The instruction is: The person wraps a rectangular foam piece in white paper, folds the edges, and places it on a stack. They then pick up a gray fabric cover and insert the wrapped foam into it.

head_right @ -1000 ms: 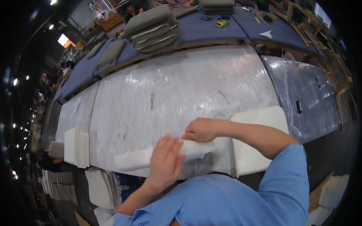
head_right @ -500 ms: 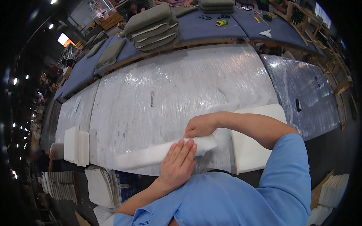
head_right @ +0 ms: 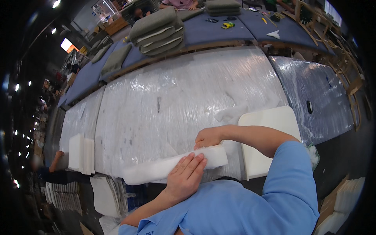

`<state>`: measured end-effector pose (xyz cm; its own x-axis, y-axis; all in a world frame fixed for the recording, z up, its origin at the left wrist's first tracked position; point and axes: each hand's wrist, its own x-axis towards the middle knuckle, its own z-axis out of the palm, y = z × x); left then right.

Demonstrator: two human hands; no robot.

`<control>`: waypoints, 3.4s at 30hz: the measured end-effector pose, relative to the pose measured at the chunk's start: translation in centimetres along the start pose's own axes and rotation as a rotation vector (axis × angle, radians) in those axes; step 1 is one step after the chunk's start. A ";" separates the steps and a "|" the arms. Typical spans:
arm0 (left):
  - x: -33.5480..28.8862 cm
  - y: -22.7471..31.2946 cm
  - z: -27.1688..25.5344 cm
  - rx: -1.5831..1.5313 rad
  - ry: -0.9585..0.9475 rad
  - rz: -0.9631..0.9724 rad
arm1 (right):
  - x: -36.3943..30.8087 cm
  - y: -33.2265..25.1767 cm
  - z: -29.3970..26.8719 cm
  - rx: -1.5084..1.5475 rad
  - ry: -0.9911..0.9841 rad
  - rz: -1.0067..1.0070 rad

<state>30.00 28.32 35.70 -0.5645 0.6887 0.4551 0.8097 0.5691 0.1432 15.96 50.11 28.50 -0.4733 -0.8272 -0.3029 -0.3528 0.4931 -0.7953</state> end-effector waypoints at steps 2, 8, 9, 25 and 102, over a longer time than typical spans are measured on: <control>-0.5 0.1 -0.1 0.005 0.015 -0.007 | 0.1 0.0 0.0 0.184 0.144 0.003; -0.5 0.1 -0.6 0.021 0.021 -0.084 | -4.9 -7.9 -4.9 0.213 0.209 0.029; -0.4 0.2 -0.7 0.027 0.022 -0.092 | -6.2 -8.5 -4.8 0.063 0.233 -0.016; 0.0 -0.3 -0.2 -0.050 0.100 -0.071 | -5.0 -0.7 -2.5 0.166 0.206 0.231; -10.9 -6.4 -7.3 0.126 0.130 -0.823 | 12.6 -13.7 -1.9 0.144 -0.099 -0.136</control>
<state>32.16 13.96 36.21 -0.9376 -0.0205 0.3471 0.1197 0.9182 0.3776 13.27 33.46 36.54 -0.3451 -0.9095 -0.2318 -0.2859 0.3371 -0.8970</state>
